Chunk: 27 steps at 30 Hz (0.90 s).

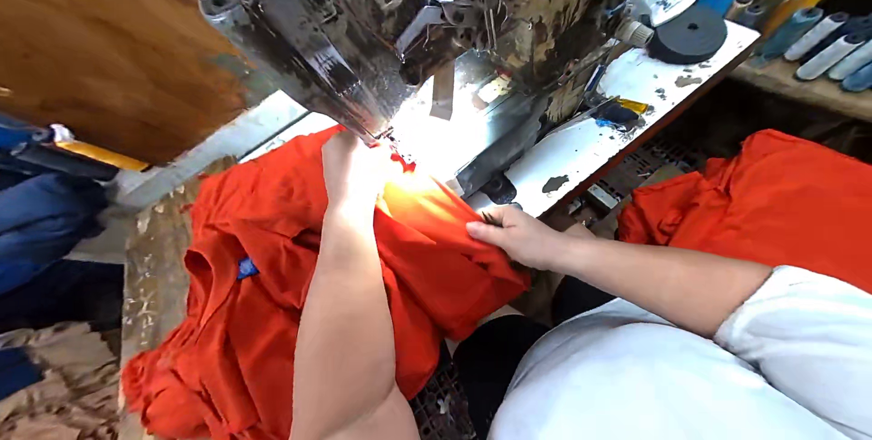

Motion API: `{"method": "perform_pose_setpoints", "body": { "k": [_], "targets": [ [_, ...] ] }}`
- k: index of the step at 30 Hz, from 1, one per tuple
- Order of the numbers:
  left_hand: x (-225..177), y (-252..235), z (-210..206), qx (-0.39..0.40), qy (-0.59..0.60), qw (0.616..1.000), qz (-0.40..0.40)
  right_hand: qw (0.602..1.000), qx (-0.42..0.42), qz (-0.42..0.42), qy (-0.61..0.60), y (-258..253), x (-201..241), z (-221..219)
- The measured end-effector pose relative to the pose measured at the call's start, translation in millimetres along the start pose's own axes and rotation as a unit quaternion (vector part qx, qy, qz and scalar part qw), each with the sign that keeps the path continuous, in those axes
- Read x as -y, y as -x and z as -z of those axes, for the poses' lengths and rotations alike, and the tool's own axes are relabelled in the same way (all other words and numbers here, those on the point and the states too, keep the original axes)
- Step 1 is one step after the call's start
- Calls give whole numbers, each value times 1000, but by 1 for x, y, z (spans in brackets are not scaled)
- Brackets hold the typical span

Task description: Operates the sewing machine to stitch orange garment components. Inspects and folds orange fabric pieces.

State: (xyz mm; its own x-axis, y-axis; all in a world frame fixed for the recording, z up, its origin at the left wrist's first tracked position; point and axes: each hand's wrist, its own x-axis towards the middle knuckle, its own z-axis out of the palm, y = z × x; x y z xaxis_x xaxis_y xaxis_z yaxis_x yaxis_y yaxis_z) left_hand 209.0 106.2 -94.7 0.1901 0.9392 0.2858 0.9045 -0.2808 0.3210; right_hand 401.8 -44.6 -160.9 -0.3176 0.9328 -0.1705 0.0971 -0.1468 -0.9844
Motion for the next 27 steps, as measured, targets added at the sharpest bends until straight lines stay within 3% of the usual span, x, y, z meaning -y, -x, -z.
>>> {"method": "perform_pose_setpoints", "body": {
  "k": [3, 11, 15, 19, 20, 23, 25, 27],
  "targets": [
    [3, -9, -8, -24, 53, 998, -24, 999, 4, 35, 11, -6, -5, -2],
    [5, -7, -4, -1, 25, 999, -23, 999, 15, 40, -17, -11, -19, -10],
    [13, -1, -3, -58, 29, 997, -31, 999, -15, 41, 11, -37, -12, -11],
    [-4, 52, 28, -125, 12, 987, -96, 997, -6, 81, -11, -55, -13, -10],
    [-15, 74, 34, -102, 14, 987, -125, 996, 2, 86, -17, -55, -16, -10],
    [-27, 125, 31, 92, -1, 980, -175, 996, 14, 87, -30, -47, -15, -6],
    [-12, 150, 15, 206, -20, 968, -144, 997, 12, 78, 8, -28, -14, -1],
    [1, 169, 3, 233, -36, 965, -116, 995, -13, 86, 56, -8, -20, 7]
  ]
}}
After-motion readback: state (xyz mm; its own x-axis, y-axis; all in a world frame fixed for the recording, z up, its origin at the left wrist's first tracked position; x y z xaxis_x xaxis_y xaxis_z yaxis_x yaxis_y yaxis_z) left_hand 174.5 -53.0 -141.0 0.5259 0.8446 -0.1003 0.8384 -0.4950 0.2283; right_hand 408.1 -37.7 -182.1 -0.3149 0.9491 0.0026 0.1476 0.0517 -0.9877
